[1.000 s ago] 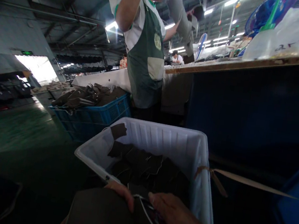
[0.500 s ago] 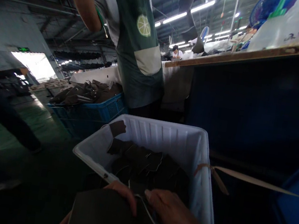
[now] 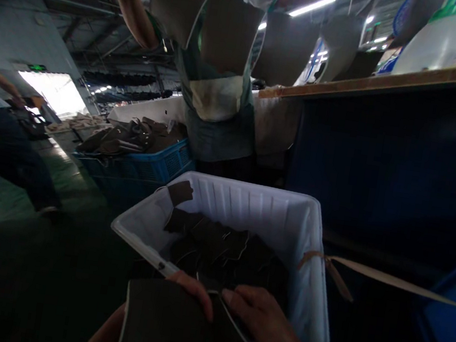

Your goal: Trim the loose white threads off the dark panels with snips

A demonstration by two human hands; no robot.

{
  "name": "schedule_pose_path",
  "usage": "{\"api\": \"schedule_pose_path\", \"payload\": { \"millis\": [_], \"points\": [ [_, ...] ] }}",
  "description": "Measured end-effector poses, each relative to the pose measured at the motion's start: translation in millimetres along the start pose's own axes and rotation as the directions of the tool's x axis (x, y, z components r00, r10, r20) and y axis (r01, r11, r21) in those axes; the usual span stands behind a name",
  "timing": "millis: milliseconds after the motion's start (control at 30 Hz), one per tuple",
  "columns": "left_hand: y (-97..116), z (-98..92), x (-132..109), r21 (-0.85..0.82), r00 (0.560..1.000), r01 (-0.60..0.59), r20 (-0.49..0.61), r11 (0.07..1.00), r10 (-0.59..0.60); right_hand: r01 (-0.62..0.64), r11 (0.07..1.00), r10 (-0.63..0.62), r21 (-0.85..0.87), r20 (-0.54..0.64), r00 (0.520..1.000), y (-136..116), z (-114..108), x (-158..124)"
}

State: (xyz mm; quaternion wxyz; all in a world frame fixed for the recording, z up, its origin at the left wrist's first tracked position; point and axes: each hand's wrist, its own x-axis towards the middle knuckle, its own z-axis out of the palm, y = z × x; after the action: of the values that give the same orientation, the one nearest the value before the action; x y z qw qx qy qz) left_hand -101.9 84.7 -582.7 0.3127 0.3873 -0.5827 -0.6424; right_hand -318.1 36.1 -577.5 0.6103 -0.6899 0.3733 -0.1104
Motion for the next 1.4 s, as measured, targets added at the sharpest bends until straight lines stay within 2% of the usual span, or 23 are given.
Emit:
{"api": "schedule_pose_path", "payload": {
  "millis": [200, 300, 400, 500, 567, 733, 867, 1000, 1100, 1200, 1300, 1400],
  "points": [
    [-2, 1.6, 2, 0.049, 0.997, -0.078, 0.001, 0.996, 0.079, -0.012, 1.0, 0.013, 0.018, -0.085, 0.996, -5, -5, 8],
    [0, 2.8, 4, -0.027, 0.993, -0.043, -0.111, 0.999, 0.04, 0.023, 0.999, -0.019, 0.041, -0.111, 0.994, -1, -15, 9],
    [0, 5.6, 6, -0.192, 0.969, 0.006, -0.241, 0.981, -0.054, 0.073, 0.997, -0.073, 0.015, -0.021, 0.997, 6, -28, 7],
    [-3, 9.7, 8, -0.246, 0.953, 0.022, -0.289, 0.969, -0.095, 0.078, 0.997, -0.076, -0.009, 0.114, 0.991, 10, -35, 4],
    [-8, 12.2, 9, -0.246, 0.95, 0.008, -0.302, 0.969, -0.084, 0.069, 0.997, -0.065, -0.028, 0.128, 0.99, 11, -37, 4],
    [-25, 14.8, 11, -0.376, 0.918, -0.048, -0.382, 0.925, -0.108, 0.117, 0.991, -0.112, -0.06, 0.076, 0.991, 3, -38, 9],
    [-28, 16.3, 10, -0.456, 0.914, -0.046, -0.378, 0.889, -0.147, 0.141, 0.978, -0.132, -0.152, 0.062, 0.989, -12, -45, 9],
    [-21, 18.2, 6, -0.554, 0.897, -0.086, -0.405, 0.828, -0.178, 0.095, 0.883, -0.146, -0.46, -0.077, 0.986, -18, -54, 9],
    [-17, 17.0, 1, -0.634, 0.925, -0.093, -0.34, 0.768, -0.168, 0.037, 0.821, -0.14, -0.569, -0.138, 0.98, -14, -64, 11],
    [-17, 15.7, -1, -0.658, 0.961, -0.099, -0.257, 0.747, -0.099, 0.049, 0.905, -0.094, -0.422, -0.086, 0.992, -8, -73, 15],
    [-18, 18.9, 5, -0.652, 0.969, -0.063, -0.222, 0.755, -0.111, 0.082, 0.972, -0.093, -0.219, -0.04, 0.995, -7, -76, 27],
    [-19, 25.2, 16, -0.662, 0.962, -0.001, -0.205, 0.75, -0.18, 0.159, 0.953, -0.188, -0.257, -0.092, 0.978, -5, -74, 44]
  ]
}}
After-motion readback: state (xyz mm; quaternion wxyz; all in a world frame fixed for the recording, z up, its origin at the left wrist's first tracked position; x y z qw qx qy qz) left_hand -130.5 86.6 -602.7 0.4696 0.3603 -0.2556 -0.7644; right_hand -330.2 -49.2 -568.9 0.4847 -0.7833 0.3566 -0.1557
